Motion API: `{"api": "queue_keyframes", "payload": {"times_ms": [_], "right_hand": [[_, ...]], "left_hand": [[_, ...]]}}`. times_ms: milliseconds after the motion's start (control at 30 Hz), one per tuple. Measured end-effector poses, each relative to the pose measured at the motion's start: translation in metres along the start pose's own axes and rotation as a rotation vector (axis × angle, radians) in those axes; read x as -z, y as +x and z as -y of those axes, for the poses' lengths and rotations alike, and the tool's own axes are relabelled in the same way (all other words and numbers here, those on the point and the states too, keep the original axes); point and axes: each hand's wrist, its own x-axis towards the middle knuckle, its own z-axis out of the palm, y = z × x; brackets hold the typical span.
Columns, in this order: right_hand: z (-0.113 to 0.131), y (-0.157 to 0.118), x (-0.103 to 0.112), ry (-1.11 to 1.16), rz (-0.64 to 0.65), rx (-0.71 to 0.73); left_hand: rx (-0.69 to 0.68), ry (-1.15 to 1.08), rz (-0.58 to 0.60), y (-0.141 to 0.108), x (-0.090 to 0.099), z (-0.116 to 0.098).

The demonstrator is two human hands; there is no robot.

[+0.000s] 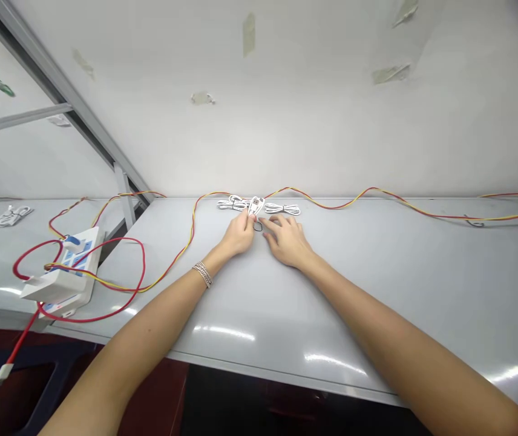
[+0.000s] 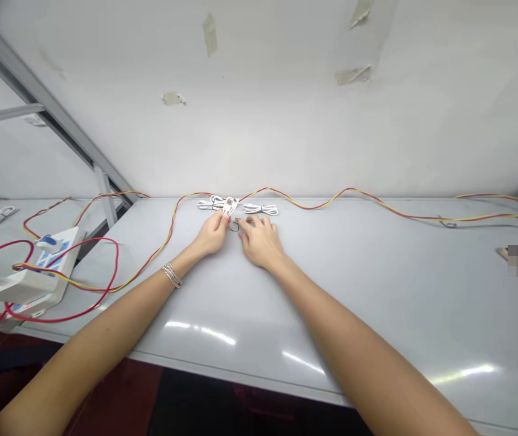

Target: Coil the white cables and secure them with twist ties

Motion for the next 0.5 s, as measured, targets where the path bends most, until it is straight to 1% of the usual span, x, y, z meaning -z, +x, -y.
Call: {"api": "queue_keyframes", "payload": {"times_ms": [167,300,433,500], "right_hand": [[-0.0019,0.0004,0.0004,0.045,-0.036,-0.002],[-0.0047,0.0011,-0.001,0.111,-0.068,0.033],[-0.0056,0.0007,-0.0012,0.19,-0.119,0.072],[-0.0056,-0.0002,-0.0001,0.271,-0.154,0.056]], "left_hand": [[-0.026,-0.034,0.036,0.0014,0.0003,0.0026],[-0.028,-0.033,0.064,0.0002,0.0017,-0.0003],[-0.023,-0.035,0.066,-0.0004,0.0016,-0.0014],[-0.015,-0.039,0.047,-0.0001,0.0011,-0.0005]]}}
